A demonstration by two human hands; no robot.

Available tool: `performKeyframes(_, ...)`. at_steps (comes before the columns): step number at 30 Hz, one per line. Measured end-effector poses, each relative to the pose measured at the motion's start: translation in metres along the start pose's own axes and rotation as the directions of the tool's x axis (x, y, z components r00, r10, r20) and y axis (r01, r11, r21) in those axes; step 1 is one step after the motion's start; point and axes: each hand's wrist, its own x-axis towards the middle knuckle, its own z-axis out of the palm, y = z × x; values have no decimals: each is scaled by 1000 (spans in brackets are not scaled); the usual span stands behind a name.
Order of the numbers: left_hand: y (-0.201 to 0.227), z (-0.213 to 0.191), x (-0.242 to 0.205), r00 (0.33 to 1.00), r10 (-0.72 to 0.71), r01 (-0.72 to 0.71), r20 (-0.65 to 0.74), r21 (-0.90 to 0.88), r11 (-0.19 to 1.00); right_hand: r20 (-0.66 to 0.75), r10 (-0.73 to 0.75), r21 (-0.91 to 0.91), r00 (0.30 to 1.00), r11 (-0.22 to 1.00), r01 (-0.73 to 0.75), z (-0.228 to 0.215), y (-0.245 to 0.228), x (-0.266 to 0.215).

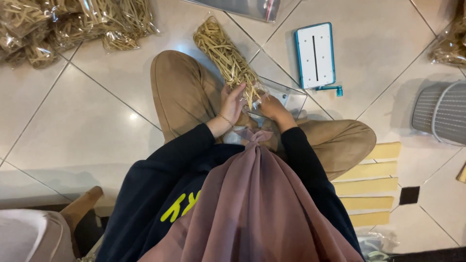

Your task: Packing shredded paper material into plastic bags and sealing them using a heat sealer.

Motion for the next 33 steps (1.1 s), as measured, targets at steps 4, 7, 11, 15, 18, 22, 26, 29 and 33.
performKeyframes(4, -18, -12, 16, 1000, 4, -4, -19, -9, 1000, -66, -18, -12, 998, 1000, 17, 38, 30, 24)
performKeyframes(7, -16, -10, 12, 999, -4, 3, -37, -31, 1000, -46, -69, -112, 997, 992, 64, 23, 14, 15)
performKeyframes(11, -23, -16, 28, 999, -29, 28, -29, -34, 999, 1, 132, 22, 991, 991, -132, 16, 16, 18)
performKeyframes(15, -50, -44, 54, 995, -76, 69, -58, -118, 991, -5, 192, 95, 981, 977, -191, 61, 62, 46)
performKeyframes(18, -15, 3, 13, 988, -154, 140, -28, -278, 950, -12, 207, 129, 978, 970, -204, 83, 87, 66)
performKeyframes(22, 48, 74, -78, 975, -223, 217, 14, -302, 928, -9, 185, 95, 983, 978, -184, 54, 61, 44)
performKeyframes(26, 34, 64, -127, 963, -269, 270, 34, -217, 938, 0, 146, 49, 989, 988, -146, 45, 44, 36)
performKeyframes(29, -1, 14, -119, 963, -268, 266, 6, -142, 953, 9, 119, 11, 993, 993, -119, 30, 29, 22)
performKeyframes(33, 52, 42, -139, 961, -264, 254, -85, -115, 960, 20, 98, -35, 995, 995, -97, 17, 25, 12)
